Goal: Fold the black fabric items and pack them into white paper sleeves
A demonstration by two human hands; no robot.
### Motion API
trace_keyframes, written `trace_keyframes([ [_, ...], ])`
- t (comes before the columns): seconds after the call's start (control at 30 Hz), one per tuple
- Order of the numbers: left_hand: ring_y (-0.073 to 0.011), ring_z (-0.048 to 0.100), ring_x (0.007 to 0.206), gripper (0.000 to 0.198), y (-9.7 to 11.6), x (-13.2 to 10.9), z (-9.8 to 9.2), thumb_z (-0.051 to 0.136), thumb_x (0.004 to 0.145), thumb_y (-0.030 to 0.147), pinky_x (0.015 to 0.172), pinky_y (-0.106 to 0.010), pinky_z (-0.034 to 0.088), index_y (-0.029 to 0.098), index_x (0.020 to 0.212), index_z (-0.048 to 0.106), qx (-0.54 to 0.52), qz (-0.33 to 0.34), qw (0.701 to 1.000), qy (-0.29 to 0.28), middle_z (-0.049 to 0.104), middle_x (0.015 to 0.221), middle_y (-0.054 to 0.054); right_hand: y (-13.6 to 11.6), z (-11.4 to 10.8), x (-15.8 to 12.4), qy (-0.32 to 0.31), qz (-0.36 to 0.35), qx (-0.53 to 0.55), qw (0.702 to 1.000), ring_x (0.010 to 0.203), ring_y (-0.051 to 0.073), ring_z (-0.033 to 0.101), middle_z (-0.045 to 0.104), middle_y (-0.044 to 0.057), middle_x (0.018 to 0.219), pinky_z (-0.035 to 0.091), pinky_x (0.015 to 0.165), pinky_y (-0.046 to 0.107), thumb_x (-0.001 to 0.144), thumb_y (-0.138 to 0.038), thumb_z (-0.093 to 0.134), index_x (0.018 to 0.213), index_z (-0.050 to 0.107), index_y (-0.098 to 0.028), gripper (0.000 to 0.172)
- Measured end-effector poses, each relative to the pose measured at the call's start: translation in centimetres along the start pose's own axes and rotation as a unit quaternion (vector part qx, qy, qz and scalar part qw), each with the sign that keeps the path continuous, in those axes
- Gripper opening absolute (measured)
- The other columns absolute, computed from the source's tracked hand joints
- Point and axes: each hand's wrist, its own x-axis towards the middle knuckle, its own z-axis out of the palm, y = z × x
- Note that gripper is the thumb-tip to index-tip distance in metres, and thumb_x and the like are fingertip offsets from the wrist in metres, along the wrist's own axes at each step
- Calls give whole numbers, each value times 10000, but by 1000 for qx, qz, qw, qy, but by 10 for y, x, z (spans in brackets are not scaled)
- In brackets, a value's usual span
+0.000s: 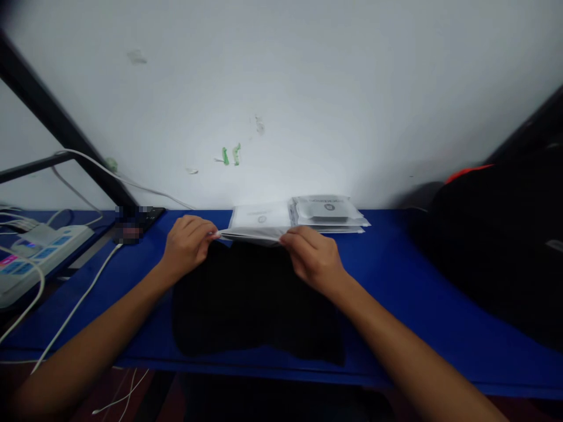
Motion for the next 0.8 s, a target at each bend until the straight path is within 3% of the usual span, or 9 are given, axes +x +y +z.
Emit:
trace_keyframes([
  [0.17, -173, 610, 836, 67, -2, -8, 7, 524, 936, 178, 736, -304, 501, 185, 941, 591, -140, -100, 985, -3, 667, 907, -53, 9, 4, 1, 31, 55, 41, 997, 755, 149, 636, 652, 31, 828, 533, 642, 262, 891, -112, 592, 967, 599, -206, 121],
  [0.3, -124, 630, 727, 159, 13, -11, 12, 587, 911, 278, 697, -277, 534, 172, 1029, 583, -253, -168, 952, -42, 662, 980, -64, 11, 10, -5, -10, 51, 79, 996, 878, 179, 660, 682, 63, 951, 564, 726, 322, 919, -134, 558, 1009, 583, -209, 120],
  [0.6, -149, 598, 781, 196, 10, -8, 10, 639, 877, 380, 564, -217, 482, 184, 866, 651, -210, -192, 955, -87, 656, 851, -40, 16, 6, -10, -43, -2, 51, 998, 944, 167, 685, 694, 82, 1119, 586, 714, 288, 926, -96, 528, 1103, 563, -208, 213],
  [0.8, -141, 598, 758, 175, 6, -9, 9, 519, 949, 286, 651, -249, 487, 173, 869, 627, -164, -114, 973, -119, 651, 835, -37, 19, 6, -12, -53, -4, 66, 996, 983, 167, 679, 684, 82, 1148, 588, 763, 291, 928, -86, 514, 1123, 555, -212, 235],
])
